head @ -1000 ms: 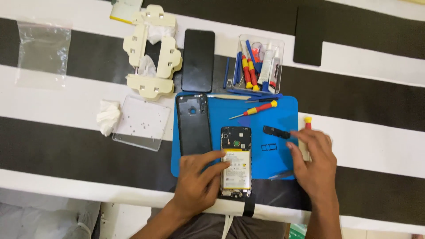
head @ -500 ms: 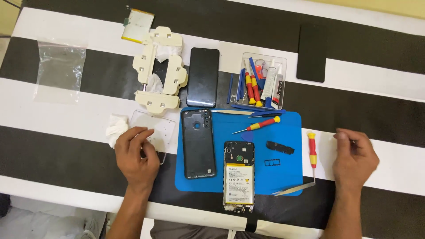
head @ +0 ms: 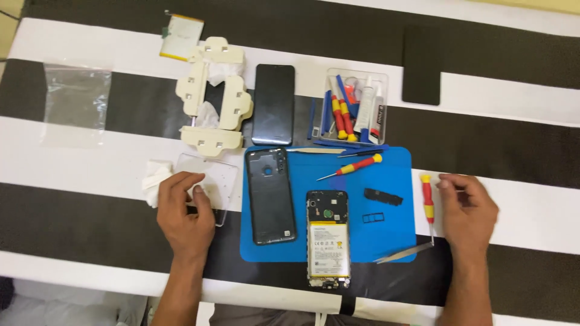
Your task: Disassembling and reassembling internal components of a mobile phone, including battery replacement and cable management.
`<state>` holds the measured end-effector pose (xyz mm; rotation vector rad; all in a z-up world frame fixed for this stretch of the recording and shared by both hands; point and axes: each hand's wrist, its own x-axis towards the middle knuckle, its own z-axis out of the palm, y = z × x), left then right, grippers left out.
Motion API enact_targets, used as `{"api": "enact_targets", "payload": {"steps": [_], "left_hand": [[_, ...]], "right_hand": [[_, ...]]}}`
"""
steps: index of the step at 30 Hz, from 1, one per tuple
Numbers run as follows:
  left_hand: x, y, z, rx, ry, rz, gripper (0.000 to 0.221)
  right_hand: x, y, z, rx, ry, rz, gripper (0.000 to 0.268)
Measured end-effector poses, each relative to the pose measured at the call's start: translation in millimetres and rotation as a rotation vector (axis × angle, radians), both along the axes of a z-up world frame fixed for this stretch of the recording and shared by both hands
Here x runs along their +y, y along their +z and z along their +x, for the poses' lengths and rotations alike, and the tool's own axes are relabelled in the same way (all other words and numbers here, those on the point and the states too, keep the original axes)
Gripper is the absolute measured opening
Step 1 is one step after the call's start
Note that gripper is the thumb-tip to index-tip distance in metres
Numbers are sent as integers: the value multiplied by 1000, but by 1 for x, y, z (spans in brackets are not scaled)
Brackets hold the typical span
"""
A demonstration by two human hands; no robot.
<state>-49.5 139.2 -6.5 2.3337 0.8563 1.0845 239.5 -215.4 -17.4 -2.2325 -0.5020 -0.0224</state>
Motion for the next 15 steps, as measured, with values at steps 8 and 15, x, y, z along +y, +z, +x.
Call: {"api": "enact_targets", "payload": {"steps": [8, 15], "left_hand": [[-5, 1, -5, -7, 22, -73, 22], [-2, -2, -4, 9, 43, -89, 23]], "right_hand": [[-1, 42, -31, -67, 59, -172, 13], [5, 29, -32, 57, 32, -454, 53]]}}
